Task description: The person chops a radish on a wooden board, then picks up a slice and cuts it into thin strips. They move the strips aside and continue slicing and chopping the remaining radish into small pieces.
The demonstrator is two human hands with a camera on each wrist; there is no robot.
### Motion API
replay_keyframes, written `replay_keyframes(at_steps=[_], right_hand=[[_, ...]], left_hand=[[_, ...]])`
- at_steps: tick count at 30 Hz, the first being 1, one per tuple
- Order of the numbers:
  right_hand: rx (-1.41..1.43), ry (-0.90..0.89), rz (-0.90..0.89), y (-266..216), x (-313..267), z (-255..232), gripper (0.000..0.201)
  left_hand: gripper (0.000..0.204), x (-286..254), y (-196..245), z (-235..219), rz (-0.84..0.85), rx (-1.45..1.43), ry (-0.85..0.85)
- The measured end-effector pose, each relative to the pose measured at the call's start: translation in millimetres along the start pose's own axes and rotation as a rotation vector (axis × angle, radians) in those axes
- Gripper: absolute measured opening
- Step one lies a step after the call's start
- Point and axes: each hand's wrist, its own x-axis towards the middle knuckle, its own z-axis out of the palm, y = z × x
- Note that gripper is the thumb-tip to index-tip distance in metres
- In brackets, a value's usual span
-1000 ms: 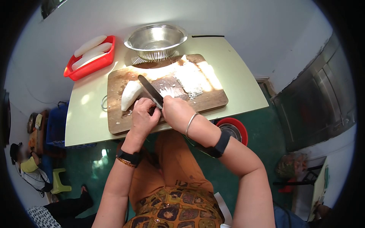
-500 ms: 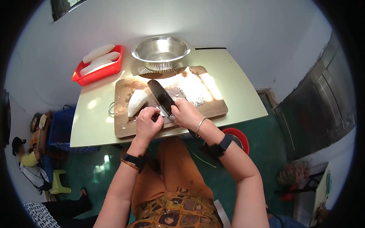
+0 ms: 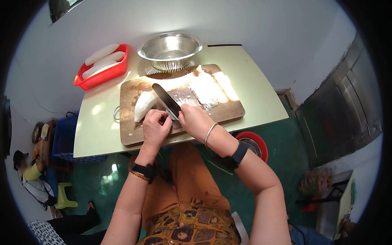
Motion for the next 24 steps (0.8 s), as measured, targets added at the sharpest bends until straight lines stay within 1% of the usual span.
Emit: replay_keyframes(at_steps=[7,10,12,15,16,18,22,24], right_hand=[[-0.129,-0.078,0.034,-12,11,-4,0.023],[-0.121,-0.094,0.055,-19,13,-10,0.023],[-0.116,-0.084,0.079,-23,13,-13,0.023],[-0.147,-0.135,0.059,-22,12,-12,0.022],[-0.145,-0.122,0.073,-20,10,-9,0.022],[-0.139,-0.093,0.094,-15,10,2,0.021],[-0.143,-0.037,0.076,-12,15,11,0.021],[-0.113,0.005,0.066,-14,17,15,0.021]], left_hand=[[0.007,1,0,-1,0.022,0.02,-0.017],[0.007,0,5,-2,-0.096,-0.067,-0.063],[0.007,0,5,-3,-0.073,-0.052,-0.055],[0.006,2,4,-2,-0.01,0.0,-0.022],[0.006,2,4,-2,0.019,0.022,-0.006],[0.006,1,3,-1,0.008,0.004,-0.009],[0.006,2,3,-1,0.023,0.011,-0.004],[0.006,1,6,-2,-0.028,-0.022,-0.042]])
